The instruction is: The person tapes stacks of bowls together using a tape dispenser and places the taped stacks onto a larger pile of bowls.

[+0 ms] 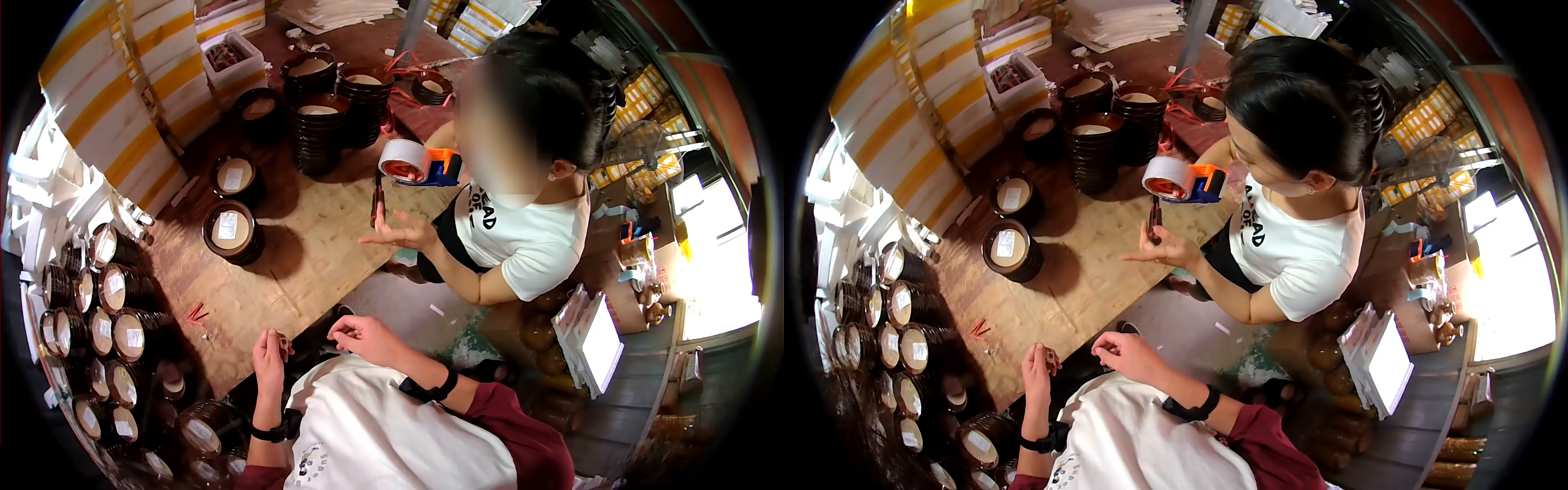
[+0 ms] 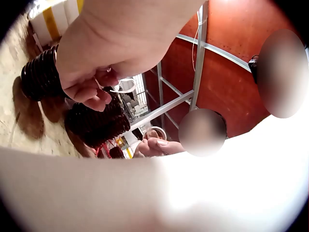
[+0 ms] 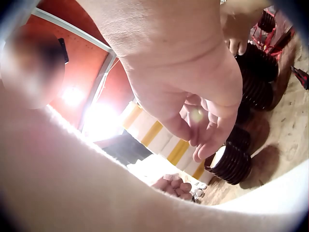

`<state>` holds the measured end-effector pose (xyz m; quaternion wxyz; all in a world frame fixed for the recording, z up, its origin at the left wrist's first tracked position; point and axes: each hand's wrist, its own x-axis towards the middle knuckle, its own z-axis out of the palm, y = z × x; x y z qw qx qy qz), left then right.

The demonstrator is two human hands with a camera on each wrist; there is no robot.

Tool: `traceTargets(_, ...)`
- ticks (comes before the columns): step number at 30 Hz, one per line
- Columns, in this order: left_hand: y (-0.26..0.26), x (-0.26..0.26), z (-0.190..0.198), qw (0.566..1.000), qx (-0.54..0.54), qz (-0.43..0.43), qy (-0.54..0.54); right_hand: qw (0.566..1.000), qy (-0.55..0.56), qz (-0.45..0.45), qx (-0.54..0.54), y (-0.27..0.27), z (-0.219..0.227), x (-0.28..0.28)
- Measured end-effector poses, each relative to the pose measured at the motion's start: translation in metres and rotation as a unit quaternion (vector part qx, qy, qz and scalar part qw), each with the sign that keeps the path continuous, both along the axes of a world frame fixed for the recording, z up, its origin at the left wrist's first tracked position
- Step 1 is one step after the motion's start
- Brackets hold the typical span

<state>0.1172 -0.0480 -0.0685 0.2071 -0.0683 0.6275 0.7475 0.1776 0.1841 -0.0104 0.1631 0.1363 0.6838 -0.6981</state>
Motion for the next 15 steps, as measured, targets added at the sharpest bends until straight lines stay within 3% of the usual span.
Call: traceTargets(15, 0.0044, -0.0065, -0.0029, 0.998, -0.061, -0.031, -0.018, 1.0, -0.006, 0.017, -0.007, 0.0051, -0.004, -0.0086)
